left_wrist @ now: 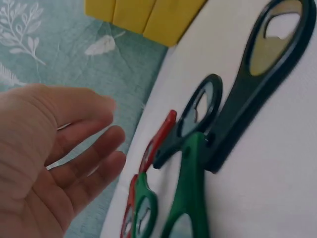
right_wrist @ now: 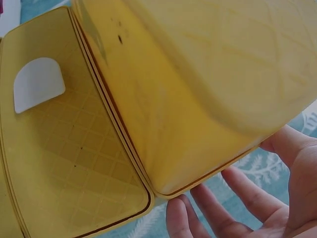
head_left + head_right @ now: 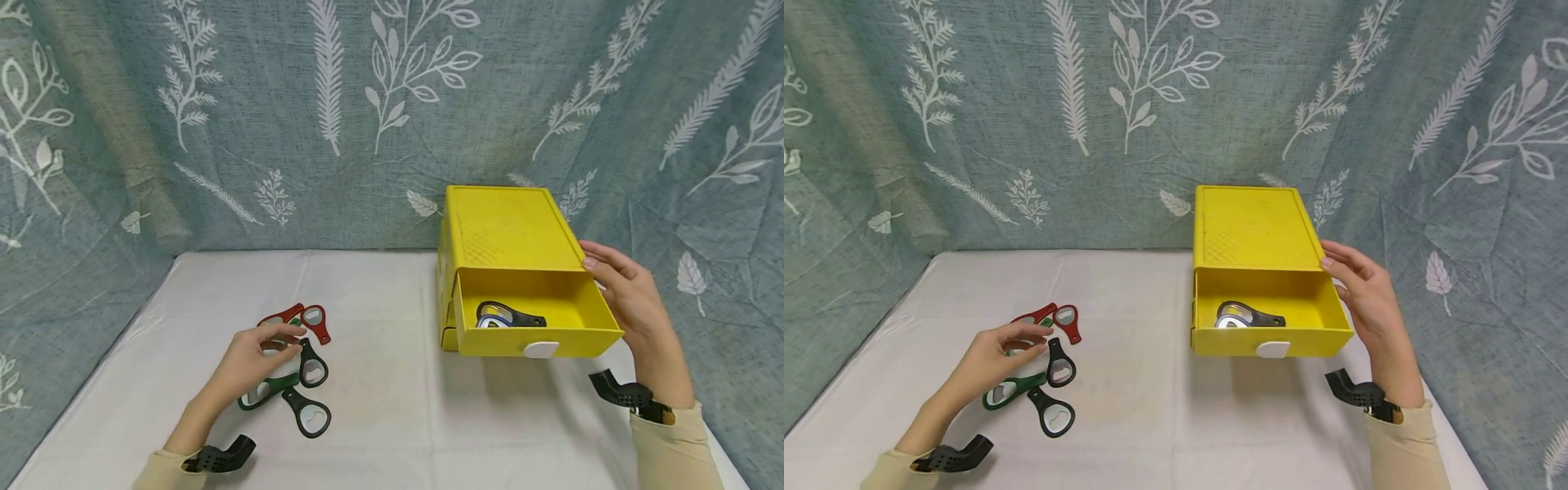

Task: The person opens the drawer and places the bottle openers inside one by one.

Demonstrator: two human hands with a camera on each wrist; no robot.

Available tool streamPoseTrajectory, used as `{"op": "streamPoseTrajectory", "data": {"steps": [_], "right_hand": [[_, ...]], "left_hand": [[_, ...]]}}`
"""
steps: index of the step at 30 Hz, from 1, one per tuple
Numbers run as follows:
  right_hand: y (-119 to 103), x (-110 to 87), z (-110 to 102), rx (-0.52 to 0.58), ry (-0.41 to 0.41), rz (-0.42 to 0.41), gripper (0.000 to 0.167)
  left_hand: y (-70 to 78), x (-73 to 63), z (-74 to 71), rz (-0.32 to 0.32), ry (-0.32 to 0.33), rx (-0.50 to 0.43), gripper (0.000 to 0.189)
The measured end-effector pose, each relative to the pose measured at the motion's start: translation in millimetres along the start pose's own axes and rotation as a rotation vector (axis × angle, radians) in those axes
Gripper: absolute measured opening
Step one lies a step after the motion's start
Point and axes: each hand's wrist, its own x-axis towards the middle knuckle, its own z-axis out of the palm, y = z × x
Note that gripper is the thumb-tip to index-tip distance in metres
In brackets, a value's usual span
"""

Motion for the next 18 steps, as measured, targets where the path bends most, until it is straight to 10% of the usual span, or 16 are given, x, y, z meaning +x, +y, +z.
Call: {"op": "streamPoseTrajectory", "data": {"steps": [18], "right_hand": [[0.1, 1.5, 0.1, -0.010, 0.022, -0.006, 0.035]], "left_hand": [[-23.0, 4.7, 8.9, -0.028, -0.094, 0.059, 0.030]]}}
